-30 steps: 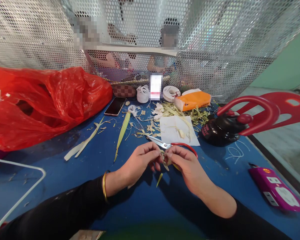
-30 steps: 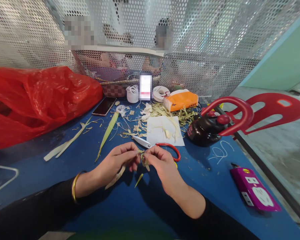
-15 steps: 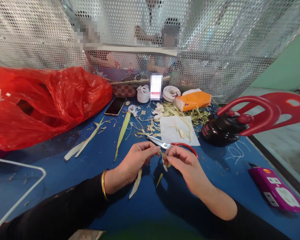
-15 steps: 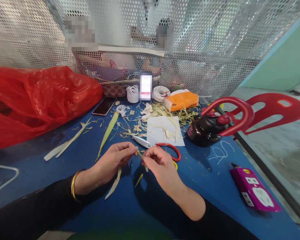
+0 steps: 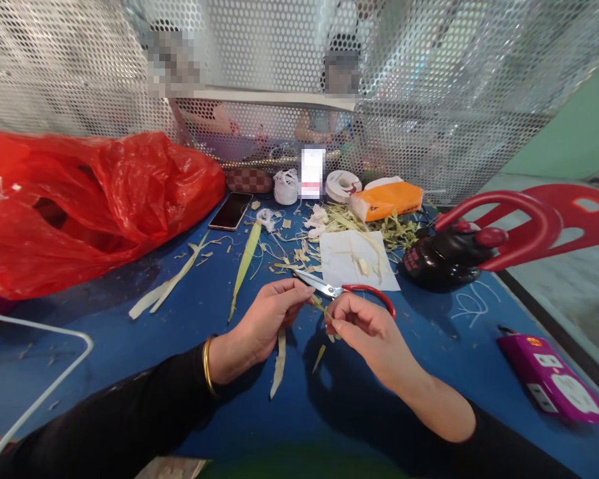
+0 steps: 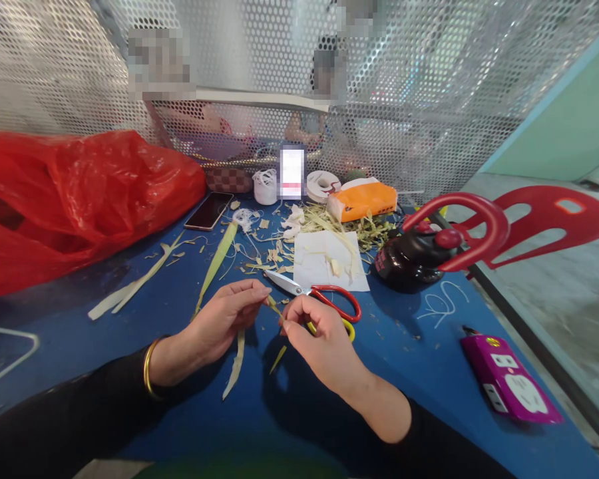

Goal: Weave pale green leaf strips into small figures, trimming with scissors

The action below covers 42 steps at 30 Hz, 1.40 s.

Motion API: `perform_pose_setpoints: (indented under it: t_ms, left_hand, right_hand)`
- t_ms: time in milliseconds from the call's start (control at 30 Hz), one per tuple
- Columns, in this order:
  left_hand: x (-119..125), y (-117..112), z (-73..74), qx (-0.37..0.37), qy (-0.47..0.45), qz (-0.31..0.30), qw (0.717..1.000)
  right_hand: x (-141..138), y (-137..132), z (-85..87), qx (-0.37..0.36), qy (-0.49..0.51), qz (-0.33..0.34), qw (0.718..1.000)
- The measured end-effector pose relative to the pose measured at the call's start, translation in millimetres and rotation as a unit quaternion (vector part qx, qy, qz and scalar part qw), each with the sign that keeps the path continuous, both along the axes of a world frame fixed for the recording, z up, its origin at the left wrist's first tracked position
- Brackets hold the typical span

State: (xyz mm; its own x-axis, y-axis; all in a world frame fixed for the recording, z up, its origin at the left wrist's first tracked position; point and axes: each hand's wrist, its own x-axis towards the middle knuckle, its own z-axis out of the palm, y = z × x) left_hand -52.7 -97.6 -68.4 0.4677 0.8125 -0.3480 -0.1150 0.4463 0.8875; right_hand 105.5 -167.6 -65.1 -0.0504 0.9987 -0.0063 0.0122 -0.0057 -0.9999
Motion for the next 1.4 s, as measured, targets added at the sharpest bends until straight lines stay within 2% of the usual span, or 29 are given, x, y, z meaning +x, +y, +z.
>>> perform_pose_setpoints:
  t_ms: [167, 467, 967, 1200, 1400]
  left_hand:
    - [-0.3, 1.7, -1.3, 0.003, 0.002, 0.008, 1.000]
    - [-2.9, 8.3, -0.7, -0.004, -0.004, 0.034, 0.999]
    - [-5.1, 15.0, -7.1, 0.011, -0.018, 0.047, 0.999]
    - [-7.3, 23.7, -9.3, 0.005, -0.020, 0.084, 0.996]
    - [-14.7, 38.1, -14.0, -0.005, -0.030, 0.127, 0.991]
  right_hand:
    - [1.6, 0.5, -1.2, 0.029, -0.037, 0.018, 0.999]
    - [3.2, -1.6, 2.6, 0.047, -0.013, 0.035, 0.998]
    - [6.1, -2.4, -2.0, 0.077, 0.000, 0.097, 0.992]
    - [8.8, -3.5, -2.0, 0.064, 0.074, 0.128, 0.987]
    - [18.7, -5.6, 10.8, 0.058, 0.243, 0.155, 0.956]
